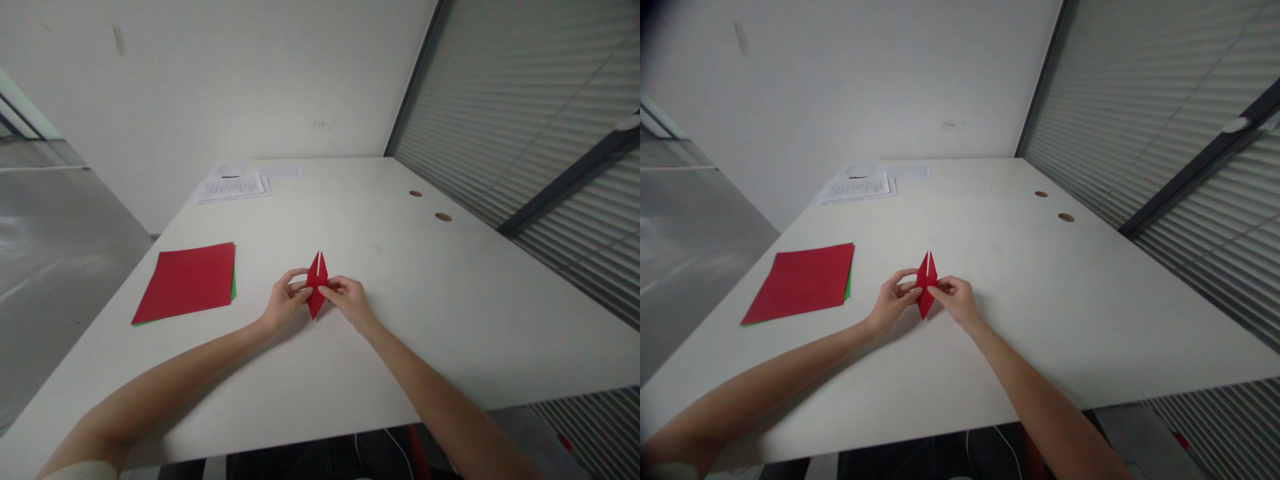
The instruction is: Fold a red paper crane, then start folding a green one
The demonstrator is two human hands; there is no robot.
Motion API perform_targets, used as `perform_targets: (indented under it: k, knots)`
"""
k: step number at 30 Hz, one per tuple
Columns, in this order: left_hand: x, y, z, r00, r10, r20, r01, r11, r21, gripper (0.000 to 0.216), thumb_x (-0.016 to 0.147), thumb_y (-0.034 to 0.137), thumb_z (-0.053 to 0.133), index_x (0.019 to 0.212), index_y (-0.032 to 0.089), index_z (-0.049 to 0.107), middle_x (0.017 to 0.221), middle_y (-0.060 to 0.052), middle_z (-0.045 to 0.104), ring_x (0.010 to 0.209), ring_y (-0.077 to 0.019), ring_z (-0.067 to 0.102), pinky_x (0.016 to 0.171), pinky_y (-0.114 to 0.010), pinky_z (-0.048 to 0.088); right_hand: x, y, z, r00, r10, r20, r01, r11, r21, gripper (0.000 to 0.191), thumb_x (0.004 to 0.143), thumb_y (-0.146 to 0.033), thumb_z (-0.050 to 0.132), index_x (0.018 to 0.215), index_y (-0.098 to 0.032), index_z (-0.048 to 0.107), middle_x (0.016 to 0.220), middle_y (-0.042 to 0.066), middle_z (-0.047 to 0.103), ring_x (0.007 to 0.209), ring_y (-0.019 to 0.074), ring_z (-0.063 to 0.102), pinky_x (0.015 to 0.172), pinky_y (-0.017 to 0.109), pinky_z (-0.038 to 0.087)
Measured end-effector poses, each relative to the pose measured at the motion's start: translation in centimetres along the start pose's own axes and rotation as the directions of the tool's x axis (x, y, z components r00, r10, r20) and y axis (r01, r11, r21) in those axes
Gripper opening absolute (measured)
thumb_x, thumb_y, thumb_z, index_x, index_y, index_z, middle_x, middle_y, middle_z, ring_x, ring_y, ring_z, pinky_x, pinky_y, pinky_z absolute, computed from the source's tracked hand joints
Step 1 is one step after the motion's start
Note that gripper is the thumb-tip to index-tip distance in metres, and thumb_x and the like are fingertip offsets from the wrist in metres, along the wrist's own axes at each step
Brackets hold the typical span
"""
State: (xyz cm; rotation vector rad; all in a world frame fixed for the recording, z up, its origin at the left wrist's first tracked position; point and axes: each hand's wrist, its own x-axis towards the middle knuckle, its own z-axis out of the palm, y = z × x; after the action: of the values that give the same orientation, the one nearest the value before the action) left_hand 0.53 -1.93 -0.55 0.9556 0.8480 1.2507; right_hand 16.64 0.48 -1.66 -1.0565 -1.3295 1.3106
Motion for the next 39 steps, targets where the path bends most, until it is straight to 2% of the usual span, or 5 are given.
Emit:
perform_targets:
  k: [7,11,16,27,39]
  knots:
    - [0.20,-0.27,-0.53,0.998,-0.063,0.020,0.064,0.997,-0.043,0.055,0.068,0.031,0.081,0.116,0.015,0.059,0.098,-0.012,0.074,0.082,-0.0217,0.070,0.075,-0.035,0.055,-0.02,-0.48,-0.28,0.999,0.017,0.042,-0.019,0.999,0.043,0.028,0.064,-0.043,0.078,0.072,-0.017,0.069,0.069,0.003,0.069,0.063,0.0155,0.061,0.064,0.031,0.049]
    - [0.43,-0.16,-0.75,0.997,-0.075,0.021,0.074,0.995,0.060,0.036,0.066,0.033,0.081,0.093,0.012,0.071,0.093,-0.011,0.074,0.078,-0.0196,0.068,0.073,-0.031,0.054,-0.10,-0.50,-0.41,0.996,0.042,0.077,-0.046,0.998,0.047,0.029,0.063,-0.042,0.078,0.072,-0.017,0.069,0.068,0.002,0.068,0.060,0.0140,0.059,0.061,0.029,0.047]
    - [0.53,-0.06,-0.62,1.000,-0.005,-0.021,0.009,0.989,0.150,0.029,0.062,0.035,0.083,0.069,0.011,0.070,0.068,-0.005,0.071,0.061,-0.0131,0.062,0.063,-0.026,0.049,-0.24,-0.55,-0.23,0.995,0.027,0.095,-0.030,0.999,0.039,0.030,0.062,-0.044,0.078,0.071,-0.017,0.066,0.069,0.002,0.067,0.063,0.0143,0.060,0.062,0.028,0.047]
    - [0.23,-0.09,-0.45,1.000,0.001,-0.019,0.002,0.984,0.179,0.029,0.063,0.036,0.082,0.066,0.011,0.069,0.065,-0.004,0.069,0.058,-0.0118,0.060,0.059,-0.024,0.046,-0.06,-0.38,-0.36,0.994,-0.007,0.112,0.016,0.997,-0.082,0.032,0.066,-0.046,0.075,0.061,-0.018,0.060,0.061,-0.001,0.061,0.058,0.0131,0.053,0.059,0.028,0.042]
    - [0.16,-0.22,-0.55,0.972,-0.222,0.082,0.202,0.958,0.205,0.042,0.057,0.043,0.085,0.076,0.008,0.070,0.073,-0.010,0.073,0.062,-0.0167,0.066,0.062,-0.029,0.052,0.15,-0.43,-0.47,0.997,0.013,0.082,-0.007,0.997,-0.072,0.041,0.060,-0.052,0.077,0.057,-0.019,0.052,0.052,-0.004,0.051,0.050,0.0093,0.040,0.049,0.025,0.031]
